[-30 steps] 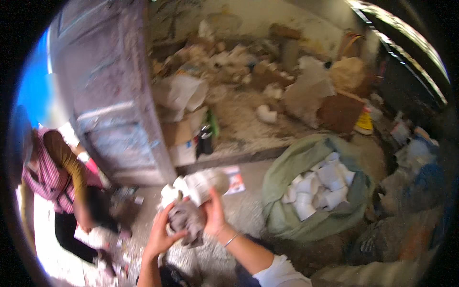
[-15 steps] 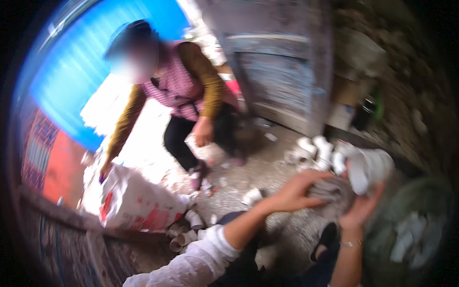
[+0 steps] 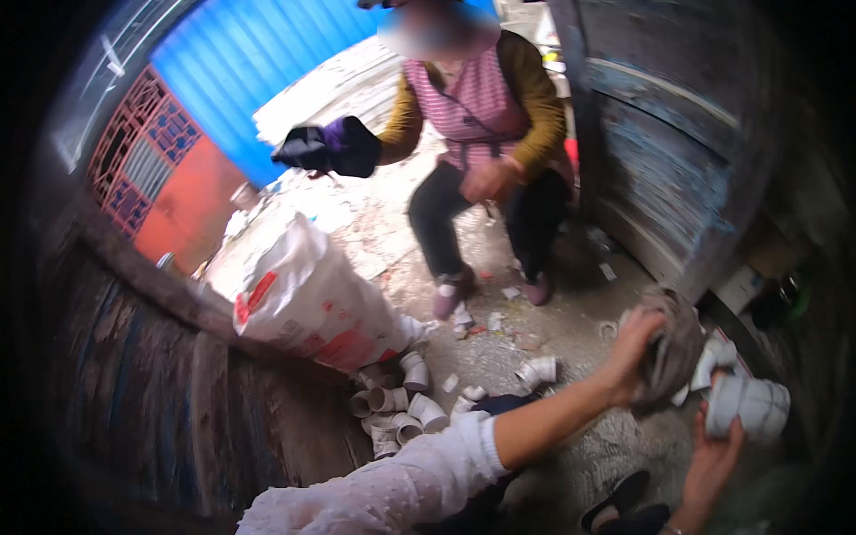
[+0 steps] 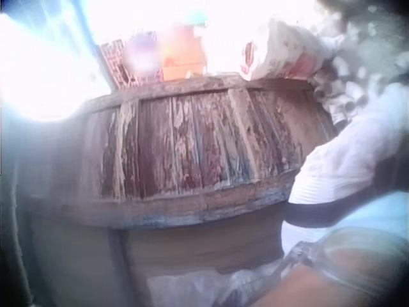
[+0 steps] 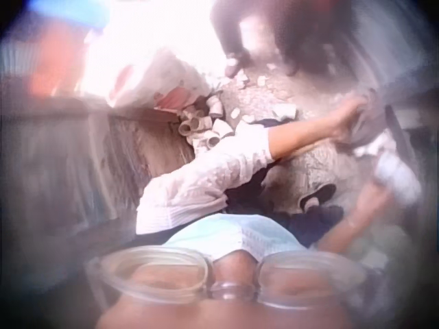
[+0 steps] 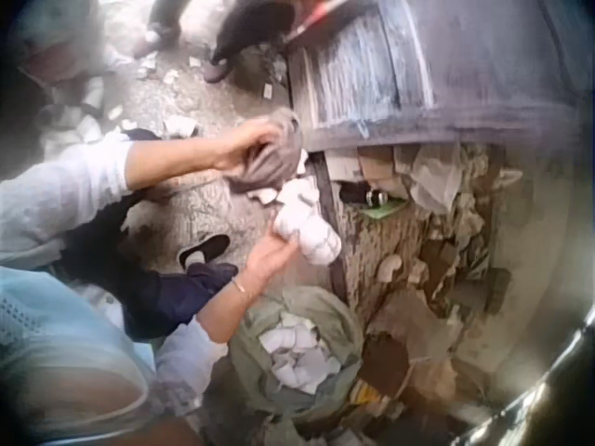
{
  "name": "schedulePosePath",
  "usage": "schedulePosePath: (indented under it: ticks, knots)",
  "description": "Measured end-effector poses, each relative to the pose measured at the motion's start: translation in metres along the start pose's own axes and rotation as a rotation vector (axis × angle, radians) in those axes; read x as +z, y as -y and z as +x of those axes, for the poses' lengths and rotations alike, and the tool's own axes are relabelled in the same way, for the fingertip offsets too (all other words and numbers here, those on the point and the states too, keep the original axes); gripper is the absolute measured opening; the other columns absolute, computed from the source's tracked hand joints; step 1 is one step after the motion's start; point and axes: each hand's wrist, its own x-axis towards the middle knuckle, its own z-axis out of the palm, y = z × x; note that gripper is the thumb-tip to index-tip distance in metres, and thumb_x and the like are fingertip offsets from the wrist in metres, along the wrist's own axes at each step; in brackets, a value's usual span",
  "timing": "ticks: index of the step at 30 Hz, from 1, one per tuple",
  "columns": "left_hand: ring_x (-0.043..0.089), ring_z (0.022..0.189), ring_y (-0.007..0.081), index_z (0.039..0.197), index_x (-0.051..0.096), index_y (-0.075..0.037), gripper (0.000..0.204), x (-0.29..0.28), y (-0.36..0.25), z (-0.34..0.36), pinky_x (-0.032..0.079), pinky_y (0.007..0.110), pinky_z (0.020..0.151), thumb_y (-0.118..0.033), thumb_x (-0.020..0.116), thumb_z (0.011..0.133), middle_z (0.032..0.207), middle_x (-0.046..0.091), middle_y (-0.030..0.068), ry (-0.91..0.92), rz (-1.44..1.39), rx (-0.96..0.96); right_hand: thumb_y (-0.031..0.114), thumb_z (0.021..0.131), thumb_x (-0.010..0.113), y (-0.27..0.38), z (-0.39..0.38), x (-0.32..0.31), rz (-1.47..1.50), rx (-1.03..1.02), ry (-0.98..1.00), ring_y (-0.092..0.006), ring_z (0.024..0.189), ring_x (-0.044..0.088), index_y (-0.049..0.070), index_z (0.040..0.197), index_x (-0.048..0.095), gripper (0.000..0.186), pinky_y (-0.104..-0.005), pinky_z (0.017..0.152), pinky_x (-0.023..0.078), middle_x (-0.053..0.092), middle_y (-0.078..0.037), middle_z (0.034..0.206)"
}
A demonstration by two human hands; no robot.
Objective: The person sits on the floor and wipes white plastic pipe fittings with a cloth. They handle the fittings one at a time, turning them over to wipe different sides, and place them into a green sack. Another person sits nearby and also wipes fittings.
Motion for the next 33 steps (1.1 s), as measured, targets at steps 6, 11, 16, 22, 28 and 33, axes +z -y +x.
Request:
schedulePosePath:
  ticks: [6,11,16,22,28,33]
  knots:
    - [0.051,0.112,0.0219,0.117,0.053,-0.008,0.033,-0.008,-0.028,-0.022,0.040,0.040,0.097,-0.027,0.051,0.090,0.117,0.057,0.0066,0.122,-0.211,0.024,0.019,0.088,0.061,-0.035,0.002,0.015,-0.401,-0.102,0.041,-0.0164,0.113,0.047,0.003,0.129,0.044,0.048,-0.0322,0.100,0.034,0.050,-0.006,0.123]
    - [0.042,0.124,0.0251,0.129,0.046,-0.006,0.053,0.014,-0.025,-0.031,0.029,0.042,0.107,-0.037,0.052,0.087,0.130,0.049,0.0111,0.273,-0.224,0.042,0.028,0.086,0.062,-0.017,-0.012,0.055,-0.372,-0.033,0.178,-0.0165,0.113,0.050,0.003,0.131,0.041,0.056,-0.0326,0.099,0.037,0.052,-0.004,0.124]
    - [0.039,0.126,0.0276,0.128,0.043,-0.001,0.049,0.028,0.002,-0.040,0.029,0.038,0.106,-0.026,0.052,0.086,0.131,0.044,0.0139,0.566,1.133,0.729,0.018,0.071,0.073,-0.034,-0.020,0.047,-0.663,-0.191,0.211,-0.0179,0.110,0.052,0.000,0.130,0.040,0.070,-0.0310,0.094,0.042,0.054,-0.009,0.120]
    - [0.049,0.112,0.0222,0.127,0.041,0.000,0.052,0.011,0.014,-0.034,0.039,0.032,0.096,-0.005,0.051,0.076,0.117,0.050,0.0129,0.222,0.750,0.459,0.019,0.070,0.074,-0.023,-0.034,0.060,-0.709,-0.033,0.347,-0.0174,0.104,0.055,-0.001,0.128,0.041,0.069,-0.0301,0.089,0.044,0.056,-0.010,0.114]
    - [0.046,0.114,0.0201,0.128,0.040,0.000,0.046,0.010,0.001,-0.026,0.037,0.033,0.098,-0.005,0.045,0.082,0.124,0.047,0.0113,0.355,0.727,0.188,0.024,0.068,0.075,-0.023,-0.031,0.063,-0.689,-0.047,0.303,-0.0205,0.103,0.056,-0.001,0.126,0.042,0.071,-0.0319,0.089,0.045,0.058,-0.013,0.109]
    - [0.043,0.121,0.0295,0.138,0.029,-0.003,0.076,0.018,0.021,-0.047,0.034,0.037,0.102,-0.003,0.064,0.071,0.128,0.043,0.0177,0.429,1.217,0.637,0.026,0.065,0.076,-0.034,-0.017,0.046,-1.453,-0.463,0.016,-0.0272,0.103,0.058,-0.001,0.121,0.045,0.069,-0.0349,0.086,0.047,0.059,-0.019,0.105]
